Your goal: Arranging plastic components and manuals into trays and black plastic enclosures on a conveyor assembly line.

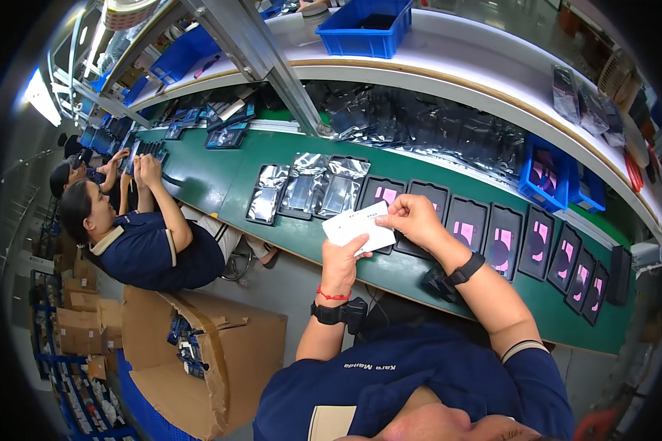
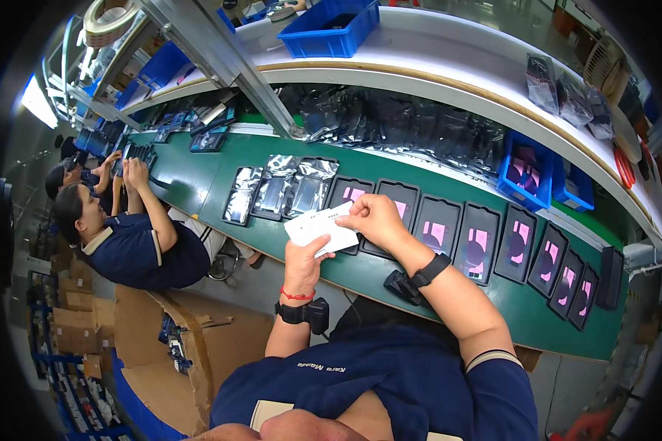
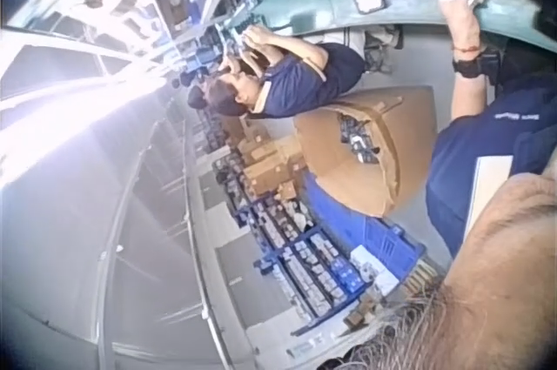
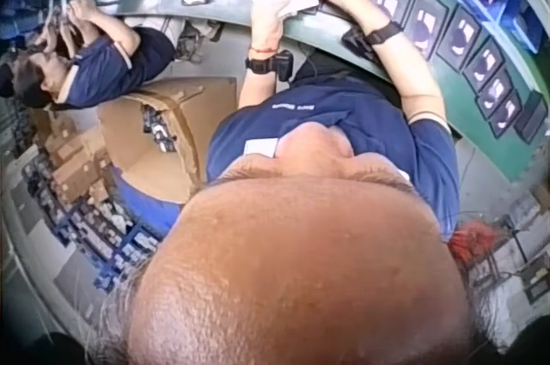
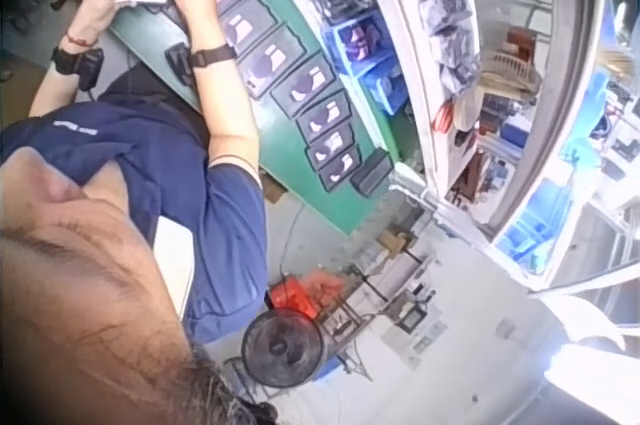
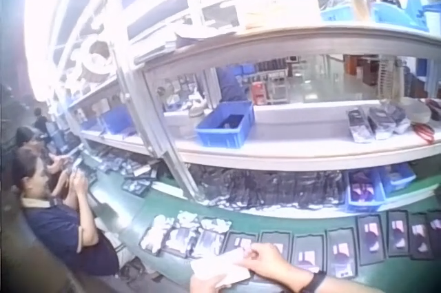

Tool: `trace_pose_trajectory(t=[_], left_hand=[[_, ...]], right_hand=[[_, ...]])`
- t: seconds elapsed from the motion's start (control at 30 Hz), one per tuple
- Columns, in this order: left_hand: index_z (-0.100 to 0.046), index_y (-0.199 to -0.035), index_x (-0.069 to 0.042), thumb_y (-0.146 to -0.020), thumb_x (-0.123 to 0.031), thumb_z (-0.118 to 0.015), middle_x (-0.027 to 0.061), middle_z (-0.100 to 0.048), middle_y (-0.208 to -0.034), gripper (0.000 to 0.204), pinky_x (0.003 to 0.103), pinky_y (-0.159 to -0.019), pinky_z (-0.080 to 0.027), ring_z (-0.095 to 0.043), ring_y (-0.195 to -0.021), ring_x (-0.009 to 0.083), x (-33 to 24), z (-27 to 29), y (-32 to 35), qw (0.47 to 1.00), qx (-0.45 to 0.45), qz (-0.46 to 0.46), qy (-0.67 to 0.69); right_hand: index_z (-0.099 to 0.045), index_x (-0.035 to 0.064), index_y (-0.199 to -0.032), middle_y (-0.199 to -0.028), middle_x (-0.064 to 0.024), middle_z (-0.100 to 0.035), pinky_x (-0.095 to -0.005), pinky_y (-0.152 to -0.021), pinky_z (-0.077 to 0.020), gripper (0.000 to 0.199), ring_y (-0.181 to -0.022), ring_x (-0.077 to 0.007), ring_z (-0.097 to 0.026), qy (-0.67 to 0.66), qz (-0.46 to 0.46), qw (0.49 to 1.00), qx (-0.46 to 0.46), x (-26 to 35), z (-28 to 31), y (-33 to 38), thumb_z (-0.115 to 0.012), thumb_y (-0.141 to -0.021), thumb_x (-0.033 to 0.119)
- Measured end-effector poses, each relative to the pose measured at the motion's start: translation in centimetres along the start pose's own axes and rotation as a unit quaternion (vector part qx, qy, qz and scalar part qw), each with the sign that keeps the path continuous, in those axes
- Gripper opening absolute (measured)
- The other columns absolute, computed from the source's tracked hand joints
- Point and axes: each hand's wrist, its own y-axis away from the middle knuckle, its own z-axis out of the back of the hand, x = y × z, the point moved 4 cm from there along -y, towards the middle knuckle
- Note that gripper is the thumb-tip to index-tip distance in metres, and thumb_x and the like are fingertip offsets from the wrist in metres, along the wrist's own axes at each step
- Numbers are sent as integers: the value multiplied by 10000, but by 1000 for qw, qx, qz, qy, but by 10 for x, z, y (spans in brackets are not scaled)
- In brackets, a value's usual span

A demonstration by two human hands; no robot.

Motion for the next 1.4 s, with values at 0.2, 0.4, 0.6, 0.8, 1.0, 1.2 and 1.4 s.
trace_pose_trajectory(t=[0.2, 0.4, 0.6, 0.8, 1.0, 1.2, 1.4], left_hand=[[-467, -1209, 8, -837, -34, -601, 120, -610, -1050, 398, 292, -590, -568, -640, -859, 209, 9, -20, -8, 991, 98, 60, 62], [-451, -1224, 3, -902, -93, -526, 128, -590, -1095, 345, 330, -650, -585, -632, -897, 222, 17, -34, -6, 969, 158, 137, 133], [-471, -1199, 9, -868, -59, -570, 115, -606, -1059, 352, 309, -624, -576, -631, -900, 216, 13, -39, -5, 980, 154, 89, 87], [-491, -1175, 2, -810, 25, -608, 120, -615, -1025, 384, 292, -583, -567, -640, -833, 213, 19, -35, -5, 986, 140, 87, 36], [-497, -1165, -5, -813, 27, -598, 119, -616, -1005, 368, 287, -564, -563, -638, -820, 211, 15, -10, -14, 993, 62, 70, 71], [-482, -1184, -20, -820, 14, -596, 112, -606, -1025, 383, 289, -563, -560, -631, -829, 205, 20, -28, -13, 986, 103, 87, 97], [-481, -1181, -22, -829, 14, -582, 108, -603, -1020, 369, 294, -567, -559, -630, -828, 209, 28, -49, -15, 984, 125, 91, 91]], right_hand=[[-623, -11, -731, -636, -9, -593, -198, -515, -412, 109, -568, -43, -511, -176, -101, 978, 58, -3, 12, 14, -700, -769, 55], [-602, 10, -833, -741, -29, -618, -167, -558, -409, 62, -620, -54, -534, -170, -67, 983, 27, -21, 27, 24, -654, -805, 30], [-563, 11, -910, -737, -39, -628, -173, -587, -441, 185, -614, -57, -552, -319, -92, 943, 18, -16, 34, 32, -660, -762, -44], [-586, -14, -896, -733, -49, -641, -200, -619, -471, 208, -649, -74, -588, -296, -89, 951, 13, -16, 33, 35, -694, -723, -54], [-619, -25, -873, -705, -69, -649, -217, -627, -480, 178, -632, -84, -600, -69, -117, 987, -90, -33, 56, 37, -715, -724, -2], [-608, -17, -1057, -788, -68, -639, -215, -674, -458, 255, -699, -66, -568, 196, 92, 957, -195, 5, 57, 48, -620, -804, 17], [-593, -40, -1001, -820, -81, -661, -217, -638, -493, 220, -713, -88, -611, -185, -85, 972, -121, -27, 77, 57, -617, -783, -48]])
